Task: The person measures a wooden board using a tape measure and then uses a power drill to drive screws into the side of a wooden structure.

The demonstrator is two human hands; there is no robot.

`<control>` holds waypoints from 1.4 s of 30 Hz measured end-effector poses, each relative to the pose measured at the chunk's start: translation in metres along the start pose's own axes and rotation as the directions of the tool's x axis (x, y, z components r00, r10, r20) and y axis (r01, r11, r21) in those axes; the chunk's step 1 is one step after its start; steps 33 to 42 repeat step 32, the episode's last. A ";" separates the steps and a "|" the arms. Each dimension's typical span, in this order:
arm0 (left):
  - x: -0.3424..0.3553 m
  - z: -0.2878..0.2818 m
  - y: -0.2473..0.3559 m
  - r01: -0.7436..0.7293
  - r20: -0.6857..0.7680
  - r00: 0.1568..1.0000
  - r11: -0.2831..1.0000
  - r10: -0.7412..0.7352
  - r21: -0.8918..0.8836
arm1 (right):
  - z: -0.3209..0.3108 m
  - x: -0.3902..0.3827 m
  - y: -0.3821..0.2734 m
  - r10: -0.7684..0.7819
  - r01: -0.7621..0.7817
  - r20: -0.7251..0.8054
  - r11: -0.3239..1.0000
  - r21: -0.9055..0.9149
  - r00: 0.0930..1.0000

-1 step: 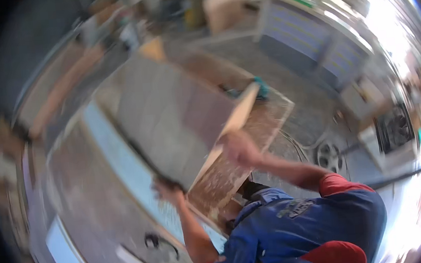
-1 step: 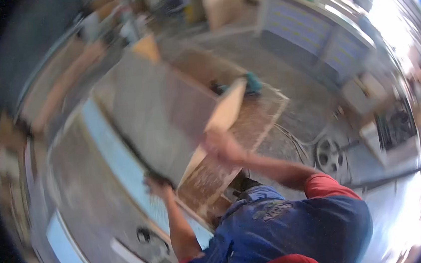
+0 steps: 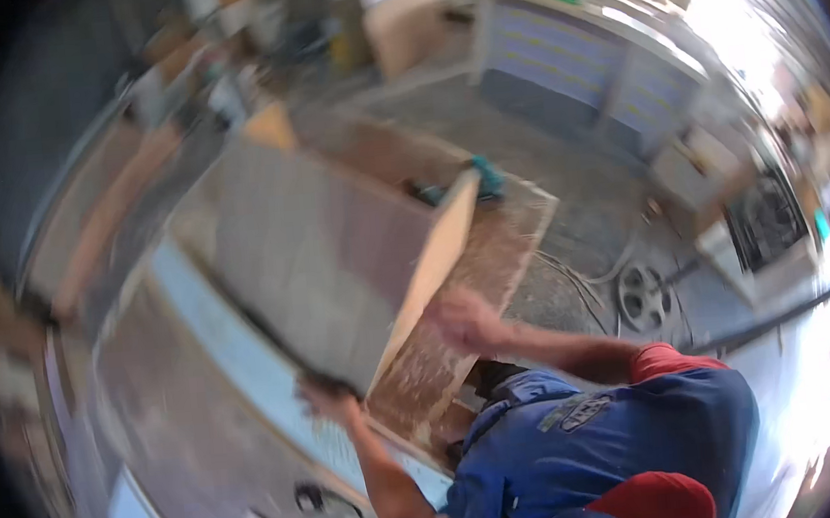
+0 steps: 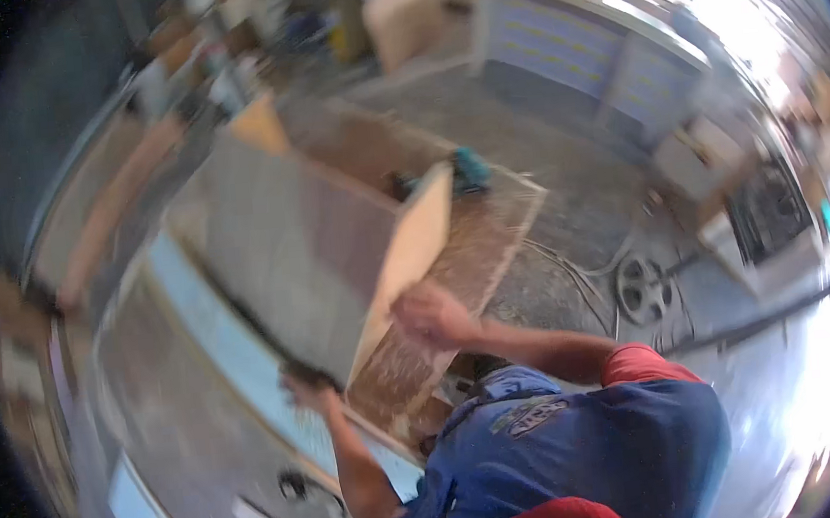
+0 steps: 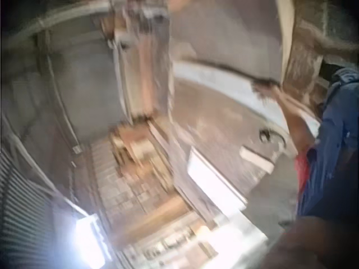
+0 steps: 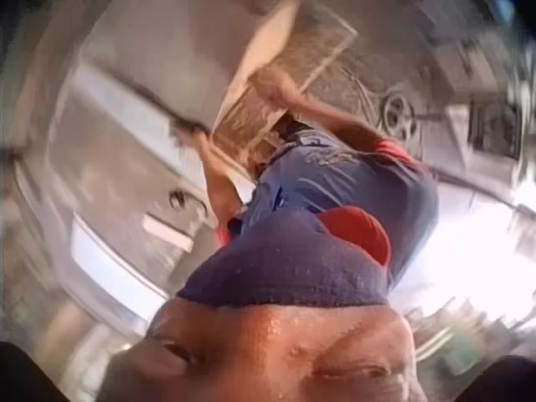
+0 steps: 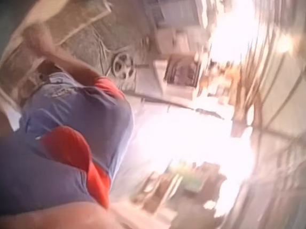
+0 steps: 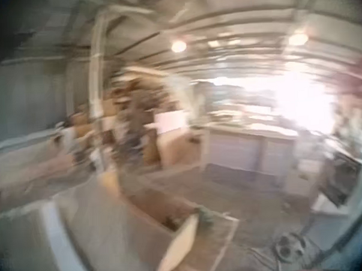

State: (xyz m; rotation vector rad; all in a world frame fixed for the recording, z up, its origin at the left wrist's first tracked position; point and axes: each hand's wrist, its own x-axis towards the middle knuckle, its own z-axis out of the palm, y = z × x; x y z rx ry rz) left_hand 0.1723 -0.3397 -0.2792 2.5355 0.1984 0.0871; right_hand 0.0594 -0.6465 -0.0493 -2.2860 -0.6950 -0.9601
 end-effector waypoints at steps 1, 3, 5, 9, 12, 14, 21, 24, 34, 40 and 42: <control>-0.001 0.000 -0.002 -0.003 0.018 1.000 0.998 0.002 0.059 | -0.008 -0.048 -0.012 0.369 -0.363 0.185 0.929 -0.064 0.911; -0.001 0.000 -0.005 0.015 -0.017 1.000 0.999 -0.015 0.039 | -0.007 -0.124 -0.006 0.705 -0.704 0.005 0.710 -0.009 0.710; 0.002 -0.002 -0.005 0.000 -0.039 0.999 1.000 0.001 0.026 | -0.013 -0.182 0.019 0.889 -0.881 -0.182 0.448 0.150 0.421; 0.014 -0.002 0.001 0.057 -0.007 0.998 0.984 -0.057 0.167 | -0.032 -0.254 0.081 0.942 -0.912 -0.250 -0.110 0.395 -0.222; 0.017 -0.008 0.001 0.131 0.034 0.989 0.958 -0.144 0.255 | -0.029 -0.273 0.130 0.870 -0.790 -0.289 -0.166 0.590 -0.399; 0.025 -0.014 0.002 0.196 0.104 0.975 0.981 -0.196 0.006 | -0.026 -0.277 0.152 0.887 -0.712 -0.259 -0.104 0.695 -0.383; -0.084 -0.069 0.003 0.047 0.063 0.998 0.941 -0.028 -0.336 | -0.005 -0.260 0.197 0.927 0.004 0.154 -0.162 0.987 -0.341; -0.159 -0.083 0.005 0.145 0.146 0.985 0.913 -0.096 -0.381 | 0.006 -0.238 0.182 0.982 0.055 0.163 -0.159 0.986 -0.091; -0.216 -0.098 0.015 0.070 0.216 0.973 0.994 -0.087 0.086 | 0.001 -0.178 0.108 0.900 -0.162 0.411 -0.388 0.908 0.148; -0.216 -0.098 0.015 0.070 0.216 0.973 0.994 -0.087 0.086 | 0.001 -0.178 0.108 0.900 -0.162 0.411 -0.388 0.908 0.148; -0.216 -0.098 0.015 0.070 0.216 0.973 0.994 -0.087 0.086 | 0.001 -0.178 0.108 0.900 -0.162 0.411 -0.388 0.908 0.148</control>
